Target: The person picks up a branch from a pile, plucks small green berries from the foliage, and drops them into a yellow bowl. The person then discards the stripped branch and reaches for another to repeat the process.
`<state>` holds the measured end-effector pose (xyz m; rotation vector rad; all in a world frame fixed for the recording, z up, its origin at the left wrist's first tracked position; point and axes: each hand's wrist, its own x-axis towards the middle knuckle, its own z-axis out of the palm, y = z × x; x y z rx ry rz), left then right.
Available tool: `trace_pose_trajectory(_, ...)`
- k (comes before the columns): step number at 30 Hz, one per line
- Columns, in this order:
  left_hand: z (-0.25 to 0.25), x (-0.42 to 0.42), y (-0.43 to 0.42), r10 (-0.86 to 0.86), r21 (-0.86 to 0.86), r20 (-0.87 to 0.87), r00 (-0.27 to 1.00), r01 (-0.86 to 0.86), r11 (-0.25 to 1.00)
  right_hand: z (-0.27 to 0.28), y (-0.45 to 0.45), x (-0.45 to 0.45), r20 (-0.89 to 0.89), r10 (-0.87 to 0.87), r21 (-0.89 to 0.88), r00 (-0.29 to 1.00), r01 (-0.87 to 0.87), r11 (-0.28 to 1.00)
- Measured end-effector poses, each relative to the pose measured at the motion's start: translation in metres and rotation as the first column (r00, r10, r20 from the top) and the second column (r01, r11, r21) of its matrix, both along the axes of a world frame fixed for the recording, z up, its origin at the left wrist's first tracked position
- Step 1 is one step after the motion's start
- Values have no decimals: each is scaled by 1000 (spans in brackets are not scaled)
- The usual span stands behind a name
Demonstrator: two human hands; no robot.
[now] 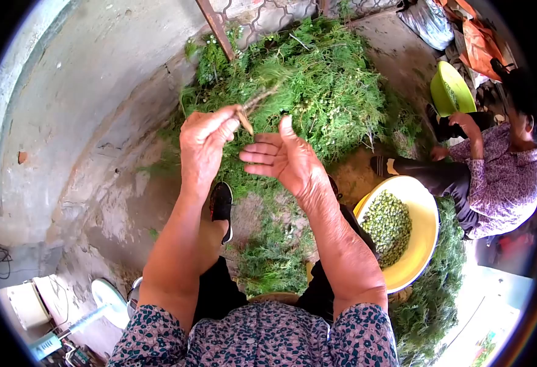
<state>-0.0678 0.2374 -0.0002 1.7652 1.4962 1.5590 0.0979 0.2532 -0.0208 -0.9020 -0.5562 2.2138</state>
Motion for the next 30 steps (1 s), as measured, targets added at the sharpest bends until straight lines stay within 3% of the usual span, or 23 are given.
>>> trace_pose_trajectory(1, -2, 0, -1, 5, 66, -149, 989, 4, 998, 1, 3, -1, -174, -29, -78, 984, 16, 997)
trace_pose_trajectory(2, -2, 3, -3, -9, 88, -206, 978, 27, 996, 3, 7, 2, -244, 15, -40, 970, -26, 999)
trace_pose_trajectory(5, 4, 11, -8, -2, 156, -426, 904, 76, 985, 9, 10, 1, -182, -50, 69, 982, 64, 996)
trace_pose_trajectory(11, 8, 14, -9, 55, 167, -470, 881, 27, 986, -6, 12, 5, -299, -248, -49, 922, 245, 968)
trace_pose_trajectory(14, 6, 7, -8, 210, 213, -230, 950, -161, 964, 7, 14, 7, -237, -302, 0, 923, 311, 951)
trace_pose_trajectory(15, 3, 1, -11, 205, 65, -121, 971, -198, 978, 8, 15, 8, -240, -300, 3, 923, 310, 951)
trace_pose_trajectory(16, -2, 0, -11, 174, -105, 154, 973, -159, 982, 9, 17, 10, -235, -304, 45, 923, 323, 945)
trace_pose_trajectory(17, -7, -1, -10, 175, -255, 420, 891, -69, 964, 10, 19, 11, -229, -309, 86, 923, 335, 938)
trace_pose_trajectory(18, -9, -3, -9, 156, -286, 568, 808, 16, 958, 12, 19, 15, -266, -291, 112, 919, 329, 938)
trace_pose_trajectory(19, -11, -4, -7, 156, -280, 567, 809, 11, 960, 14, 20, 18, -270, -286, 117, 919, 326, 938)
trace_pose_trajectory(21, -15, -9, -3, 350, -505, 787, 508, 203, 839, 17, 20, 19, -304, -278, 155, 911, 336, 929)
trace_pose_trajectory(22, -16, -11, -1, 322, -453, 865, 386, 322, 832, 21, 18, 18, -295, -305, 125, 906, 353, 927)
trace_pose_trajectory(23, -15, -12, 0, 325, -454, 863, 387, 309, 836, 19, 18, 19, -315, -290, 116, 904, 341, 933)
trace_pose_trajectory(25, -10, -10, 3, 114, -174, 981, 157, 447, 878, 20, 16, 19, -291, -282, 119, 914, 327, 937)
trace_pose_trajectory(26, -7, -9, 5, 55, -118, 988, 145, 472, 874, 20, 16, 20, -295, -273, 120, 916, 319, 940)
trace_pose_trajectory(27, -9, -10, 8, 56, -119, 987, 148, 464, 878, 20, 15, 21, -294, -261, 115, 920, 305, 945)
trace_pose_trajectory(29, -14, -14, 11, 143, -83, 986, -90, 475, 876, 22, 14, 23, -254, -251, 116, 934, 287, 951)
trace_pose_trajectory(30, -13, -15, 12, 119, -62, 989, -89, 479, 875, 20, 14, 26, -238, -247, 126, 939, 282, 951)
